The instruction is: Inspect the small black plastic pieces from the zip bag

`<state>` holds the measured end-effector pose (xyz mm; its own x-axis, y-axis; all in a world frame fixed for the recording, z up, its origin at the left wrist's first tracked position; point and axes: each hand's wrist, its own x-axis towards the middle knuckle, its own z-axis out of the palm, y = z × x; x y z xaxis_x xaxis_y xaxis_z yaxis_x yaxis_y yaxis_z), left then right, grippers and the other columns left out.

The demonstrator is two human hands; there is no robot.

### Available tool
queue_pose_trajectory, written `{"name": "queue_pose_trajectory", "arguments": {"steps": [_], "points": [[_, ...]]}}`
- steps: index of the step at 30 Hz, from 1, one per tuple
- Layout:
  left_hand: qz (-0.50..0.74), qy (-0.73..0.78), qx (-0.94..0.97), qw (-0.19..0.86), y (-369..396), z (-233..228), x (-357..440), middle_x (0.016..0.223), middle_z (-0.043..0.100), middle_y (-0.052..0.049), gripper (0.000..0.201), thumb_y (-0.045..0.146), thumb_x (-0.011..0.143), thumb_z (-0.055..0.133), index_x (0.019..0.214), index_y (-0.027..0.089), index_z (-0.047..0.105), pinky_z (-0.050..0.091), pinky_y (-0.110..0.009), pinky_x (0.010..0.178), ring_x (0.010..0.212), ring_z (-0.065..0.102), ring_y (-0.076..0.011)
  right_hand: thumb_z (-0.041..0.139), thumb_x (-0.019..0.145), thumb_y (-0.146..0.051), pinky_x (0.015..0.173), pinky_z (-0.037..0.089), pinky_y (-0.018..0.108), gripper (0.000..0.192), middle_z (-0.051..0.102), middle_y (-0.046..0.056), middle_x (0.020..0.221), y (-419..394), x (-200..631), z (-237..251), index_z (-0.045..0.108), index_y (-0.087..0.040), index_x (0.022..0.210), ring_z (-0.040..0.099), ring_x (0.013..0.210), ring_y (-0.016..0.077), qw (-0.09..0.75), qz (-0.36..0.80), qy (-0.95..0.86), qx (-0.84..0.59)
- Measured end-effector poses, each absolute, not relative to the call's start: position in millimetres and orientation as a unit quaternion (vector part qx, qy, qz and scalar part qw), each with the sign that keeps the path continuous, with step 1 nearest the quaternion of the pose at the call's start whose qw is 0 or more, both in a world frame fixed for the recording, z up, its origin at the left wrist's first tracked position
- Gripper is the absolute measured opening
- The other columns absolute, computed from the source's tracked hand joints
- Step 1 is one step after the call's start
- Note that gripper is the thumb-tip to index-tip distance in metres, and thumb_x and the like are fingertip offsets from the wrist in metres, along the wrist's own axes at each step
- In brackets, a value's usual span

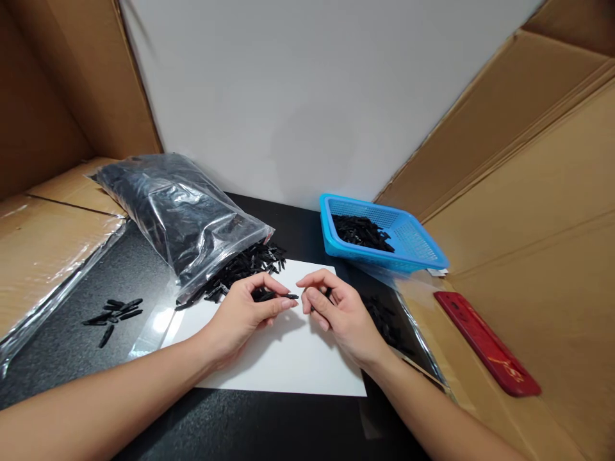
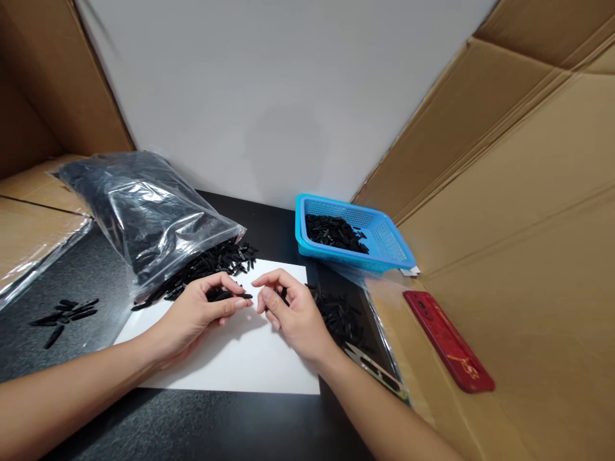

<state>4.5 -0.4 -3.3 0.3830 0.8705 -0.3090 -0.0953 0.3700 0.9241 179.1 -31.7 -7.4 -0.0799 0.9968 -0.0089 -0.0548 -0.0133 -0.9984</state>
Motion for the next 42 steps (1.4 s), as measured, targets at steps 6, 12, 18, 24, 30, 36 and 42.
{"name": "queue_pose_trajectory", "arguments": {"steps": [6, 12, 18, 24, 30, 36, 42], "points": [[0.339, 0.421, 0.485, 0.687, -1.1, -5.9, 2.3, 0.052, 0.051, 0.006, 0.021, 0.032, 0.068, 0.081, 0.073, 0.017, 0.066, 0.028, -0.021, 0.052, 0.051, 0.041, -0.0082, 0.065, 0.088, -0.03, 0.073, 0.042, 0.032, 0.009, 0.066, 0.002, 0.076, -34.6, 179.3, -3.3, 0.07, -0.023, 0.084, 0.058, 0.074, 0.0195, 0.465, 0.391, -0.629, -0.485], [0.307, 0.396, 0.47, 0.726, -4.1, -2.9, 3.1, 0.077, 0.072, -0.003, 0.019, 0.031, 0.072, 0.078, 0.077, 0.016, 0.067, 0.028, -0.02, 0.052, 0.052, 0.04, -0.0062, 0.065, 0.087, -0.044, 0.056, 0.037, 0.027, 0.029, 0.052, -0.002, 0.062, -33.5, 176.1, -7.7, 0.058, -0.021, 0.071, 0.046, 0.058, 0.0143, 0.486, 0.43, -0.566, -0.508], [0.267, 0.385, 0.373, 0.801, -6.1, 5.8, 6.4, 0.079, 0.069, -0.006, 0.02, 0.032, 0.083, 0.06, 0.081, 0.014, 0.069, 0.02, -0.018, 0.044, 0.05, 0.041, -0.0059, 0.069, 0.082, -0.051, 0.042, 0.021, 0.022, 0.038, 0.045, -0.007, 0.053, -31.2, 175.1, -8.6, 0.05, -0.021, 0.07, 0.03, 0.044, 0.0078, 0.507, 0.538, -0.469, -0.483], [0.27, 0.382, 0.344, 0.814, -3.5, 5.4, 5.7, 0.079, 0.069, -0.005, 0.021, 0.023, 0.082, 0.063, 0.101, 0.015, 0.066, 0.021, -0.016, 0.044, 0.049, 0.041, -0.0045, 0.071, 0.08, -0.05, 0.039, 0.018, 0.018, 0.038, 0.055, -0.006, 0.054, -30.5, 174.1, -3.5, 0.05, -0.019, 0.071, 0.028, 0.039, 0.0038, 0.527, 0.577, -0.416, -0.465], [0.3, 0.333, 0.383, 0.808, -2.8, -2.6, 5.3, 0.081, 0.07, -0.003, 0.023, 0.033, 0.082, 0.071, 0.094, 0.017, 0.059, 0.021, -0.017, 0.045, 0.049, 0.039, -0.0037, 0.077, 0.073, -0.035, 0.037, 0.014, 0.015, 0.034, 0.065, -0.001, 0.063, -24.2, 180.1, -1.4, 0.048, -0.019, 0.07, 0.028, 0.039, 0.0025, 0.529, 0.65, -0.329, -0.435], [0.295, 0.338, 0.432, 0.783, -3.8, -2.1, 4.9, 0.058, 0.06, 0.003, 0.028, 0.039, 0.085, 0.067, 0.075, 0.016, 0.055, 0.019, -0.019, 0.045, 0.045, 0.033, -0.0042, 0.07, 0.078, -0.043, 0.038, 0.011, 0.018, 0.029, 0.054, -0.004, 0.059, -22.7, 183.0, -6.0, 0.061, -0.016, 0.075, 0.024, 0.04, 0.003, 0.508, 0.692, -0.319, -0.401], [0.297, 0.335, 0.431, 0.784, -4.3, -3.7, 5.4, 0.067, 0.066, 0.0, 0.029, 0.04, 0.084, 0.068, 0.075, 0.017, 0.053, 0.018, -0.02, 0.045, 0.046, 0.034, -0.004, 0.078, 0.076, -0.037, 0.052, 0.036, 0.024, 0.02, 0.055, -0.003, 0.062, -28.7, 179.0, -5.0, 0.071, -0.02, 0.083, 0.045, 0.055, 0.0111, 0.481, 0.51, -0.543, -0.462]]}}
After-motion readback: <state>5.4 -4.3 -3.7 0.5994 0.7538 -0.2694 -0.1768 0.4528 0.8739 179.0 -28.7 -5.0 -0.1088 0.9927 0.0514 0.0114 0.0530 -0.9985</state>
